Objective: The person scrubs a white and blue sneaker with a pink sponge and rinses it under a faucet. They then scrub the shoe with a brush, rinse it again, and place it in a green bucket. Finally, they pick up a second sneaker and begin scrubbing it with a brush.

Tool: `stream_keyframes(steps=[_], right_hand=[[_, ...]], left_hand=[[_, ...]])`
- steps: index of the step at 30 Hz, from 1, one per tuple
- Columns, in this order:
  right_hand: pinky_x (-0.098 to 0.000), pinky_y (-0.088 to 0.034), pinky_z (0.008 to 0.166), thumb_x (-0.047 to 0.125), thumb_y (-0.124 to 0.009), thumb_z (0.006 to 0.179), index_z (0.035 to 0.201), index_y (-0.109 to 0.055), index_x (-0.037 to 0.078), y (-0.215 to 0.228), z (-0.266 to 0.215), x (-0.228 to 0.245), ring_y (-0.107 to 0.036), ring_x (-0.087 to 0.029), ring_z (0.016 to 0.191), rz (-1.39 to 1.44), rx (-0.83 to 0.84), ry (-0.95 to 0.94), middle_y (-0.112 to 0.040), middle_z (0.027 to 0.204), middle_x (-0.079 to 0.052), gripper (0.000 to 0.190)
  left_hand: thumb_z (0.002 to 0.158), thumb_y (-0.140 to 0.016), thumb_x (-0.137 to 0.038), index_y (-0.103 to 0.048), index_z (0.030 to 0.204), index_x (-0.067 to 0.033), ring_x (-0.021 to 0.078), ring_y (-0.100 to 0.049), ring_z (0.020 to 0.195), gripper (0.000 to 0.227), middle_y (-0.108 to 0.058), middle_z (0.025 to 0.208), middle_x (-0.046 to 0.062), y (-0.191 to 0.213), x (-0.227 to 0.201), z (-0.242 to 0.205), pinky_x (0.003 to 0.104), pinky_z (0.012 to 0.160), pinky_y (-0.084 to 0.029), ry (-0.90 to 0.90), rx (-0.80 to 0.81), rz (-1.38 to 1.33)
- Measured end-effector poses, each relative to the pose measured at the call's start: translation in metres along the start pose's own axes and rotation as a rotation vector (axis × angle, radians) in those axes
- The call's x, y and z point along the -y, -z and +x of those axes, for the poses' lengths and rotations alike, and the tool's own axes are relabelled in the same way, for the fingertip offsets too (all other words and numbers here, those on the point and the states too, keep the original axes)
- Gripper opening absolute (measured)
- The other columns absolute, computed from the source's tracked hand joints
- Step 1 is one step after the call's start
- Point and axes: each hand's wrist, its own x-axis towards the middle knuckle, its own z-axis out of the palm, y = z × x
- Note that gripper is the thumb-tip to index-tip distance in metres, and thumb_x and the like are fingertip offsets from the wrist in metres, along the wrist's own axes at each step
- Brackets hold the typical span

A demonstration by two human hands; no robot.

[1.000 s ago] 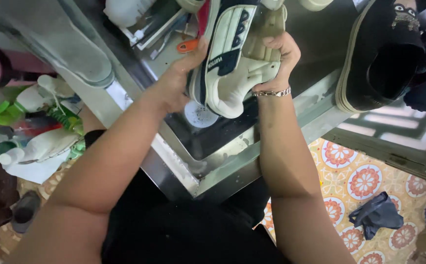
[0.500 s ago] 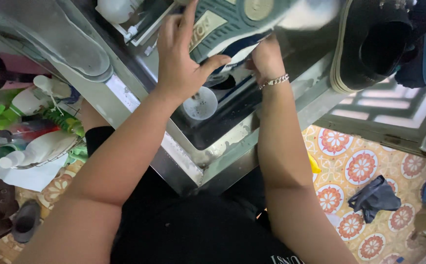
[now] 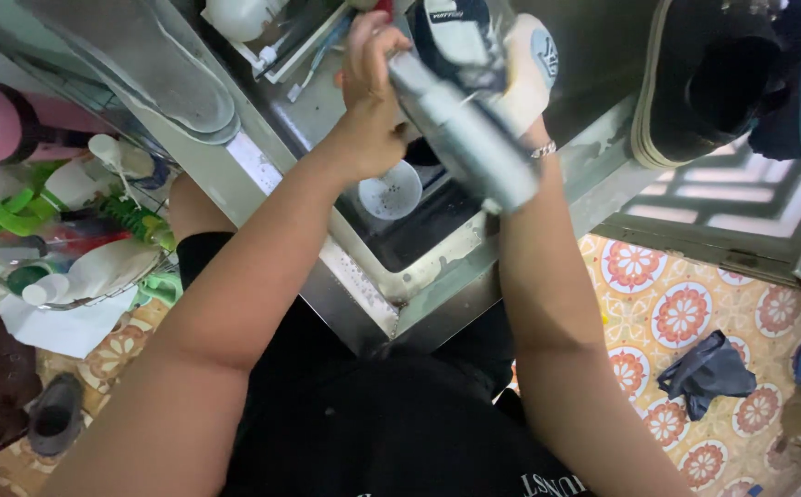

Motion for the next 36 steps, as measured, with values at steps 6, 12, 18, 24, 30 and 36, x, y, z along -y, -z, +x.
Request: stream_keyframes(steps=[6, 12, 18, 24, 30, 36], right_hand=[[-0.0426, -0.059, 0.104, 0.015, -0.048, 0.110, 0.159, -0.042, 0.001, 0.017, -0.021, -0.010, -0.069, -0.024, 0.124, -0.226, -0.404, 0.274, -0.063, 0.149, -0.012, 0.051], [-0.0442, -0.058, 0.096, 0.005, -0.060, 0.107, 0.159, -0.041, 0.006, -0.018, -0.031, -0.006, -0.069, -0.030, 0.107, -0.293, -0.203, 0.263, -0.061, 0.126, -0.025, 0.055], [-0.0429, -0.038, 0.125, 0.000, -0.072, 0.102, 0.141, -0.061, 0.003, -0.017, -0.051, -0.029, -0.040, -0.031, 0.156, -1.138, -0.209, 0.662, -0.034, 0.167, -0.020, 0.040], [-0.0453, -0.044, 0.112, 0.022, -0.083, 0.078, 0.086, -0.072, 0.000, -0.098, -0.081, -0.030, -0.050, -0.036, 0.135, -1.547, -0.090, 0.728, -0.053, 0.138, -0.026, 0.025], [-0.0328, -0.048, 0.060, 0.029, -0.074, 0.102, 0.085, -0.063, 0.005, 0.039, -0.080, -0.008, -0.057, -0.017, 0.064, -0.991, -1.217, 0.390, -0.061, 0.077, -0.009, 0.031], [-0.0474, -0.057, 0.085, 0.028, -0.073, 0.085, 0.099, -0.076, 0.013, 0.167, -0.002, -0.059, -0.070, -0.031, 0.092, -2.235, 0.278, 0.103, -0.074, 0.100, -0.010, 0.021]], left_hand=[[0.084, -0.073, -0.029, -0.048, 0.145, -0.0160, 0.0270, -0.061, 0.128, 0.066, -0.059, 0.142, 0.012, 0.027, -0.021, 0.025, 0.041, 0.111, -0.050, 0.835, -0.120, -1.637], [0.094, -0.065, -0.052, -0.065, 0.134, -0.0065, 0.0285, -0.071, 0.114, 0.060, -0.072, 0.128, 0.013, 0.031, -0.016, 0.028, 0.046, 0.104, -0.055, 1.056, 0.346, -1.664], [0.099, -0.062, -0.048, -0.065, 0.133, -0.0093, 0.0192, -0.071, 0.104, 0.052, -0.072, 0.121, 0.007, 0.025, -0.026, 0.019, 0.039, 0.095, -0.058, 1.135, 0.205, -1.566], [0.096, -0.058, -0.052, -0.069, 0.124, -0.0052, 0.0134, -0.074, 0.096, 0.056, -0.077, 0.113, 0.005, 0.031, -0.034, 0.015, 0.032, 0.085, -0.061, 1.156, 0.067, -1.373], [0.098, -0.061, -0.043, -0.066, 0.126, -0.0038, 0.0160, -0.074, 0.093, 0.048, -0.075, 0.111, 0.007, 0.056, -0.045, 0.015, 0.034, 0.081, -0.061, 1.201, 0.110, -1.410], [0.106, -0.051, -0.037, -0.062, 0.134, -0.0048, 0.0201, -0.073, 0.101, 0.044, -0.074, 0.117, 0.010, 0.067, -0.031, 0.002, 0.036, 0.088, -0.060, 1.096, 0.032, -1.597]])
